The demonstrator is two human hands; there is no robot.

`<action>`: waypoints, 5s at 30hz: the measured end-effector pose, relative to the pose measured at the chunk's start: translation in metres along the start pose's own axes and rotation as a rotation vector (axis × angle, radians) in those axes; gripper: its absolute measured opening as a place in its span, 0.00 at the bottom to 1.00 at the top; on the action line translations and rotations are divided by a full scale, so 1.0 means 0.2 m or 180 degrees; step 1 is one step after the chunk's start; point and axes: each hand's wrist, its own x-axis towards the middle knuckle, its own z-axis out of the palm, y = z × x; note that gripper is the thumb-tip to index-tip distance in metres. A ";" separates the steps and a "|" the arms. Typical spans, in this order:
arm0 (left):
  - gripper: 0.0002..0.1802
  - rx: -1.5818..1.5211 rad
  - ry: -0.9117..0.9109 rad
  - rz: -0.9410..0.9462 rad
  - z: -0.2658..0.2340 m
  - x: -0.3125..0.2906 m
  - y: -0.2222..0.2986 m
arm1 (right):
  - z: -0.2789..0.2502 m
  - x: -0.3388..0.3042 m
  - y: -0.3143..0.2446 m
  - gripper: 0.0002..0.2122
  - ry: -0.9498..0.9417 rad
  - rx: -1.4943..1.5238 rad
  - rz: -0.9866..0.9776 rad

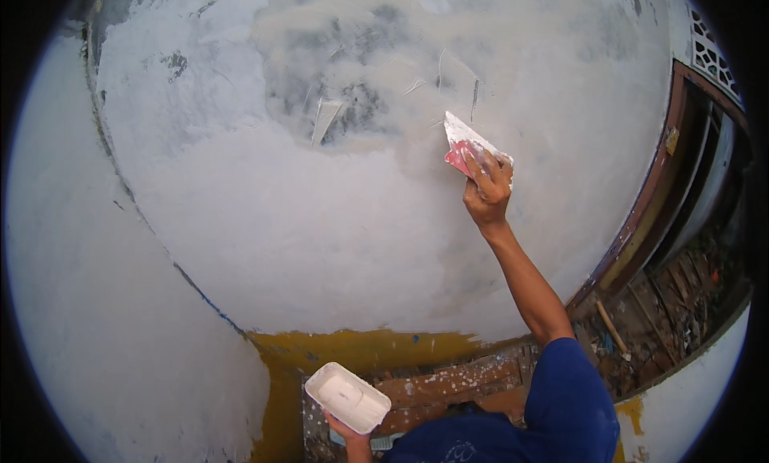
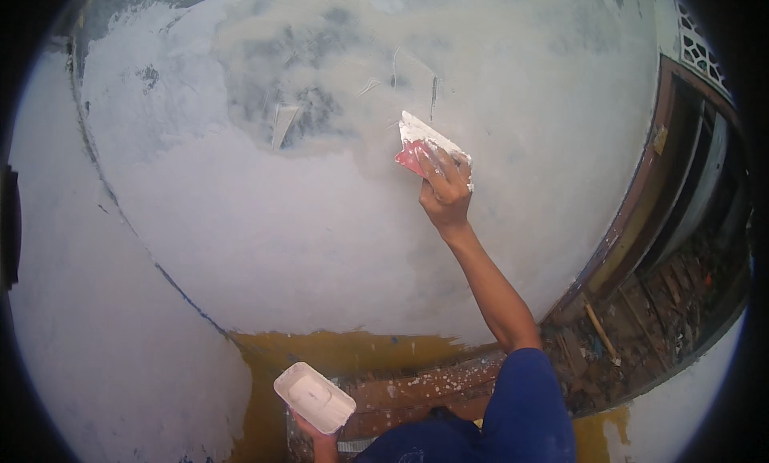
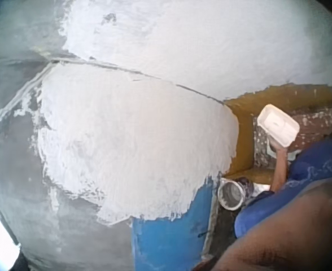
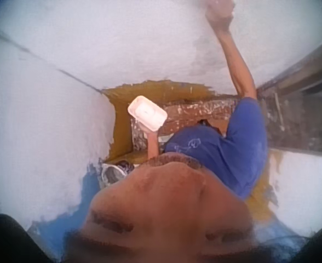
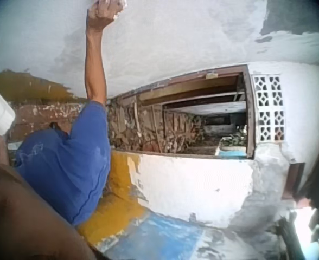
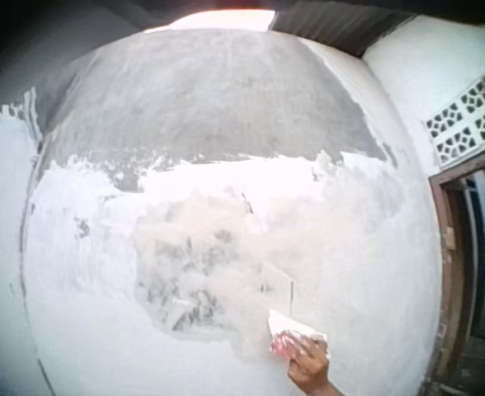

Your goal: The person applies white putty to a wall using a spatula and then picks up more putty from a tray.

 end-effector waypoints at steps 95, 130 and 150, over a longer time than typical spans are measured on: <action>0.36 -0.0062 -0.0172 -0.0144 0.07 0.00 -0.03 | 0.05 -0.09 -0.17 0.25 -0.0655 0.0241 -0.0255; 0.35 -0.0474 0.0209 0.0196 -0.01 -0.03 0.03 | 0.08 1.05 0.46 0.15 0.1025 -0.0611 -0.0144; 0.38 -0.0145 -0.0038 0.0213 -0.07 -0.01 0.02 | 0.33 0.39 -0.48 0.16 -0.0586 0.0560 -0.1286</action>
